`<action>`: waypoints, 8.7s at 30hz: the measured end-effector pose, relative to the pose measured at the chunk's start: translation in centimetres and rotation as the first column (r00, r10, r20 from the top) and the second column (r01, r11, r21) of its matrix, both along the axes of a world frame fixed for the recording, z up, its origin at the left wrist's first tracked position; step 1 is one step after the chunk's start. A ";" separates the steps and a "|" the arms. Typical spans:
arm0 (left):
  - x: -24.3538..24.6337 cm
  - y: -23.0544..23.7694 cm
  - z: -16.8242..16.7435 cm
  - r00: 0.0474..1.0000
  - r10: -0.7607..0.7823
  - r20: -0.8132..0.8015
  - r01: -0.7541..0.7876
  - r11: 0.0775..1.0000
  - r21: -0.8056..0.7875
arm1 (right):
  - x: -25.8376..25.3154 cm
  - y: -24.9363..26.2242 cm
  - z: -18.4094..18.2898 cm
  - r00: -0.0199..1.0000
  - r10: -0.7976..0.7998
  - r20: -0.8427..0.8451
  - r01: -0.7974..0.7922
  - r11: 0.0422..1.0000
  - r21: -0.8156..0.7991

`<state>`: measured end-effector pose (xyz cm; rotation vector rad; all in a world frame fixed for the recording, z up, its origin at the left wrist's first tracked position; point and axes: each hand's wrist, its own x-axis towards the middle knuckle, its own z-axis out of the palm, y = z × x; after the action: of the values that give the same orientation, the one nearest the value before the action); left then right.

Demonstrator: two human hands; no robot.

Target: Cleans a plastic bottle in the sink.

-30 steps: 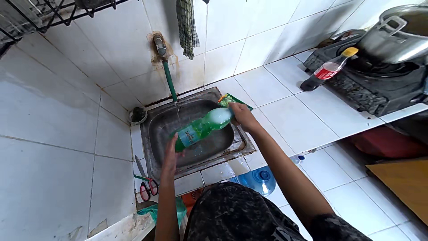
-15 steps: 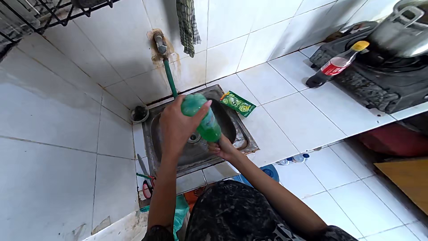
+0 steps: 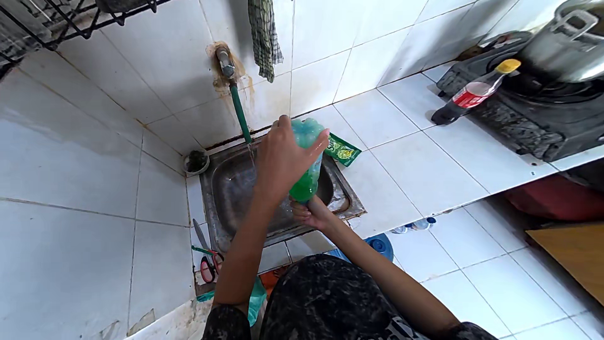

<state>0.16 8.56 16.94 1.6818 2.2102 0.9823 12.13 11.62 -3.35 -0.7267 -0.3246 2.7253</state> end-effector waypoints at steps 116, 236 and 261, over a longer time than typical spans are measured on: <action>-1.1 -5.4 -3.4 0.968 0.108 0.227 -0.160 0.961 0.224 | -1.1 0.5 -0.2 0.994 -0.010 0.110 -0.001 0.995 0.100; -6.2 -10.5 -10.5 0.381 0.474 0.794 -0.364 0.866 -0.342 | -1.1 6.6 10.2 0.661 -0.455 0.597 -0.524 0.289 0.801; -6.3 -10.3 -5.3 0.750 0.127 0.649 -0.260 0.959 0.114 | -1.8 3.0 1.3 0.880 0.223 0.419 -0.366 0.880 0.302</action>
<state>-6.16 -1.79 11.68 0.9478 1.8708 1.5894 10.34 14.58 -2.03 -1.1598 -1.0994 2.6517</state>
